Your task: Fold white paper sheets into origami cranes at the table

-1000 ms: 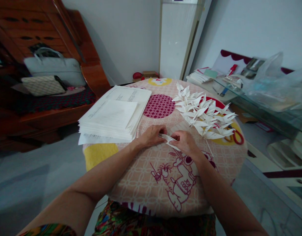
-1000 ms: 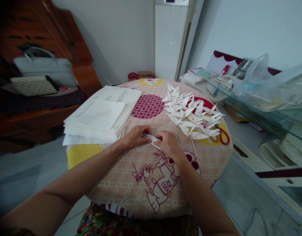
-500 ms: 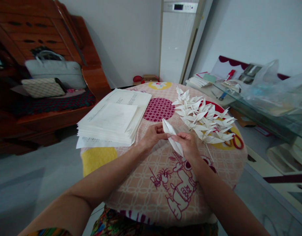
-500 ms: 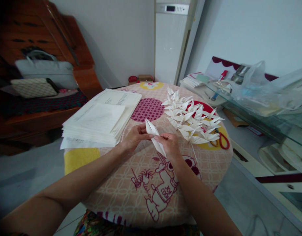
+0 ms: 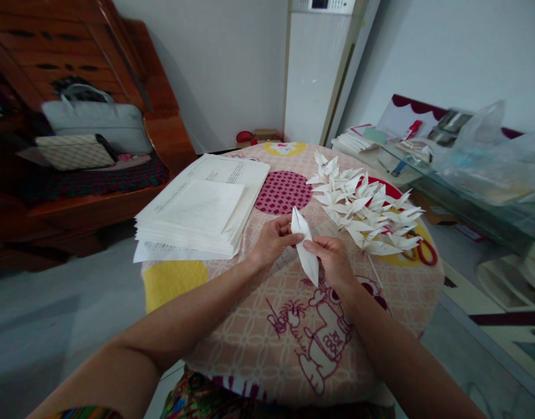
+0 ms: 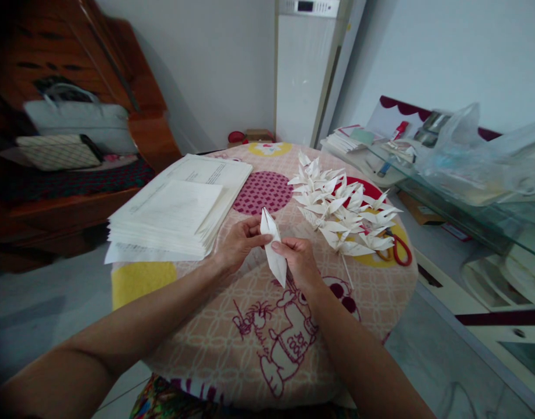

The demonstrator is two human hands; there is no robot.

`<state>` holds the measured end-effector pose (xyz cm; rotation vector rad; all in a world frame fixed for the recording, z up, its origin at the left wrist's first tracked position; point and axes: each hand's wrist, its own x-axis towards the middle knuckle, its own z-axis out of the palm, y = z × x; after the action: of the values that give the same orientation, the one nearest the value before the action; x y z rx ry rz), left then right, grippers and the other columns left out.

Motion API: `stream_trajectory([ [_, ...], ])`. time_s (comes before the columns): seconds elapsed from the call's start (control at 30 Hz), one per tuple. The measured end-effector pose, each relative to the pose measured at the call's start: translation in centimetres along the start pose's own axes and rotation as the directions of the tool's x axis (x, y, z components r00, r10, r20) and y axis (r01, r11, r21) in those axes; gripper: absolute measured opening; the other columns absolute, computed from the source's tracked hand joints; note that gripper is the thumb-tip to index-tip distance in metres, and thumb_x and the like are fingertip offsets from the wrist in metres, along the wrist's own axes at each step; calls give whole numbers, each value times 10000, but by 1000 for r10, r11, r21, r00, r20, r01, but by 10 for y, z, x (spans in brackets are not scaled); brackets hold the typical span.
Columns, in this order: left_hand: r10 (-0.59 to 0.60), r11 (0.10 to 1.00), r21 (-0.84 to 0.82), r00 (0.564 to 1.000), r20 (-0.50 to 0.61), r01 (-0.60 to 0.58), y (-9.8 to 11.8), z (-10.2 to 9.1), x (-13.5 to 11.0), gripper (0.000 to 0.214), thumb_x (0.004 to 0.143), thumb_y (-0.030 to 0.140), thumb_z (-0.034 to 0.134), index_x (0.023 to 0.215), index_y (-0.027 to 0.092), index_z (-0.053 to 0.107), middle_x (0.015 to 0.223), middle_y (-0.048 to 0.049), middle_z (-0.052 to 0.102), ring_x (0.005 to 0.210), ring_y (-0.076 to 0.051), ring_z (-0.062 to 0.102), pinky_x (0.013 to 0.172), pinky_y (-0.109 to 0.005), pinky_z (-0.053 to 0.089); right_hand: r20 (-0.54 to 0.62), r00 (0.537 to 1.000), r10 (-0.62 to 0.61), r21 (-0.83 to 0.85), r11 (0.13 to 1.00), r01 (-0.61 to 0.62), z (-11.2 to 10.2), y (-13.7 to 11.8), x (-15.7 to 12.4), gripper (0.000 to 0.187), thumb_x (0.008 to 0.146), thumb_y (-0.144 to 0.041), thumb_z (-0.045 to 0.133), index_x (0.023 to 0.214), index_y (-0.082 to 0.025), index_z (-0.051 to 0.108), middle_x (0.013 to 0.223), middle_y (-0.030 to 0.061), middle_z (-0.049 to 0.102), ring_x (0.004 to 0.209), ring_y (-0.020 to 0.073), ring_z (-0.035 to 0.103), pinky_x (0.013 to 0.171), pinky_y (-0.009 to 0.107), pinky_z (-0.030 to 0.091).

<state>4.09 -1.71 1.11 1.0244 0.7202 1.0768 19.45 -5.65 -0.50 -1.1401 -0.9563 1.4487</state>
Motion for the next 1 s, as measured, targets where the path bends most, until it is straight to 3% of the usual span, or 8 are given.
stream_trajectory([
  [0.17, -5, 1000, -15, 1000, -3, 5, 0, -4, 2, 587, 588, 114, 810, 1159, 158, 685, 717, 34, 673, 576, -76, 555, 562, -189, 402, 99, 994, 45, 24, 999, -47, 3, 2, -1, 220, 656, -379, 809, 677, -169, 750, 584, 11, 682, 480, 132, 549, 484, 252, 397],
  [0.33, -40, 999, -28, 999, 34, 41, 2, -3, 1, 540, 604, 151, 814, 1131, 152, 694, 783, 0, 712, 640, -106, 610, 622, -211, 452, 33, 999, 4, 60, 998, -6, 5, 2, -2, 225, 647, -385, 812, 642, -177, 726, 575, 1, 661, 476, 123, 526, 485, 253, 400],
  [0.53, -34, 999, 2, 999, 26, 34, 0, -2, 2, 486, 575, 120, 814, 1049, 150, 714, 791, -5, 723, 641, -109, 620, 606, -203, 441, 58, 998, -4, -15, 1000, 4, 2, 3, 1, 255, 664, -414, 801, 657, -170, 726, 590, 14, 669, 497, 134, 536, 510, 262, 406],
  [0.67, -92, 996, 6, 996, 20, 92, -2, -4, 3, 267, 631, 229, 823, 862, 120, 745, 761, -30, 722, 628, -119, 623, 626, -233, 473, 57, 997, -47, -80, 995, 51, 1, 7, 4, 310, 708, -463, 778, 640, -170, 700, 591, 3, 645, 517, 129, 517, 523, 257, 401],
  [0.83, -162, 987, 5, 986, -47, 162, 1, -10, 5, 215, 608, 242, 831, 759, 115, 746, 733, -47, 723, 615, -133, 626, 643, -263, 492, 10, 966, -259, -278, 927, 252, -1, 6, 5, 406, 850, -518, 635, 627, -180, 655, 574, -5, 592, 541, 127, 494, 513, 247, 397],
  [0.93, -205, 979, -22, 974, -94, 204, 3, -15, 8, 231, 584, 207, 831, 781, 113, 754, 749, -56, 733, 609, -131, 627, 635, -261, 490, 2, 907, -421, -408, 828, 385, -4, 1, 4, 253, 849, -427, 650, 891, -195, 741, 705, 12, 677, 620, 151, 583, 584, 265, 480],
  [1.0, -224, 974, -32, 969, -107, 222, 2, -17, 9, 240, 581, 195, 827, 794, 109, 758, 752, -61, 735, 598, -125, 622, 619, -255, 485, 78, 857, -509, -489, 730, 478, -7, -2, 3, 272, 847, -355, 651, 1065, -221, 744, 881, 43, 733, 753, 178, 653, 688, 299, 537],
])
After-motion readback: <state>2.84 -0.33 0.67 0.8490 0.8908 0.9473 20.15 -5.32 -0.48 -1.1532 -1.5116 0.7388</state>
